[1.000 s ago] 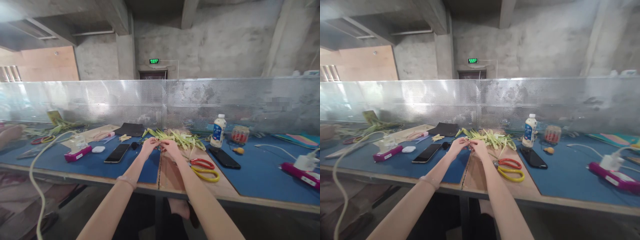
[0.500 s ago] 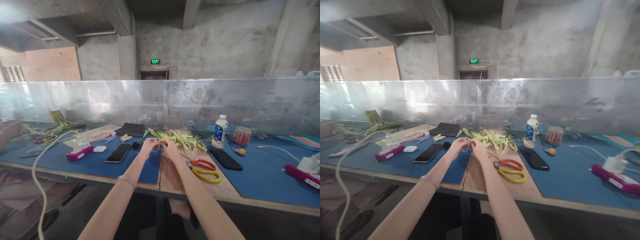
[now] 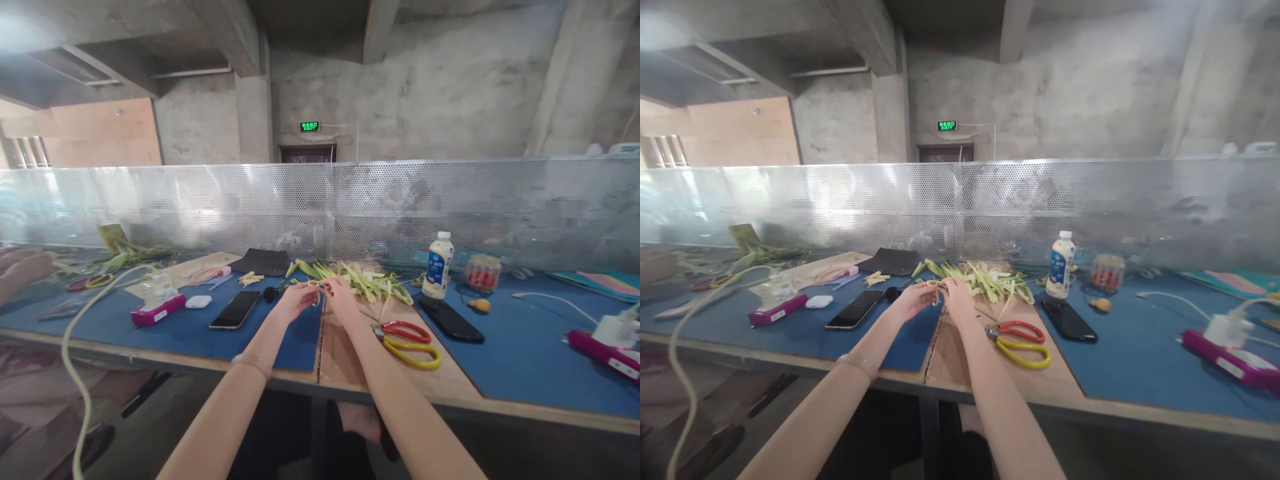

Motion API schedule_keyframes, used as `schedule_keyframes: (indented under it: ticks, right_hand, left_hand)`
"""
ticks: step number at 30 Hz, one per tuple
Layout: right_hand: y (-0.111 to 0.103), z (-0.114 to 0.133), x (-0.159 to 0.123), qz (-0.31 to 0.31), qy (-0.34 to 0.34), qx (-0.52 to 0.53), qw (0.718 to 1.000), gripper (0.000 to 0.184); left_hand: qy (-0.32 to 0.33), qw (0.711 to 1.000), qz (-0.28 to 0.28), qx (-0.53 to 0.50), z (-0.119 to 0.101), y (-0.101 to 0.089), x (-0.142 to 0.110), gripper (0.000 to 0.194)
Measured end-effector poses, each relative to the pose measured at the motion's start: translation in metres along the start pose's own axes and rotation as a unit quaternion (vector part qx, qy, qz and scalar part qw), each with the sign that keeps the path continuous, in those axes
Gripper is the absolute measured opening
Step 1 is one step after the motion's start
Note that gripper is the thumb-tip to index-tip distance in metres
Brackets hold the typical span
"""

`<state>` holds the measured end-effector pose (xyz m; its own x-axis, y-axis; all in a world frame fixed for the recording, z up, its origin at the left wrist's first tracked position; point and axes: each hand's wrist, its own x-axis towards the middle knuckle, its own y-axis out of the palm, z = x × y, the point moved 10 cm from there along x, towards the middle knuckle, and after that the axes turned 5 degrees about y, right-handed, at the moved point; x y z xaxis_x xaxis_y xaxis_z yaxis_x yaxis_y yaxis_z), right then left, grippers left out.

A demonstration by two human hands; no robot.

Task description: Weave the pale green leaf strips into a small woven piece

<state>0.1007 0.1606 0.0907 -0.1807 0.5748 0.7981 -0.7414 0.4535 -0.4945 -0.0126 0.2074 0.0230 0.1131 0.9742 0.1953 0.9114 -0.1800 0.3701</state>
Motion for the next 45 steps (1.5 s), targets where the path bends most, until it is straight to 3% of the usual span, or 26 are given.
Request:
schedule_keyframes:
  ticks: [12,16,20,29,36,45]
  right_hand:
    - [0.023,0.009,-0.003,0.091,0.000,-0.037,0.995,0.020]
    - [0.023,0.016,-0.003,0.096,-0.009,-0.014,0.995,0.019]
    - [0.021,0.018,-0.004,0.092,-0.018,-0.003,0.996,0.016]
    - [-0.002,-0.021,0.005,-0.049,0.089,0.111,0.989,0.019]
    - [0.013,-0.043,0.001,0.022,0.214,0.217,0.952,0.021]
    - [0.016,-0.041,0.002,0.024,0.197,0.241,0.950,0.019]
  left_hand:
    - [-0.002,0.998,-0.002,-0.058,0.001,0.000,0.001,0.023]
    - [0.008,0.999,-0.006,-0.035,-0.002,0.000,0.000,0.014]
    - [0.019,1.000,-0.005,-0.023,-0.003,-0.001,0.002,0.017]
    - [0.021,1.000,0.000,0.001,-0.004,0.001,-0.001,0.027]
    - [-0.004,1.000,-0.005,-0.011,-0.002,0.002,-0.002,0.023]
    - [-0.033,0.998,0.045,0.000,0.002,0.013,-0.006,0.032]
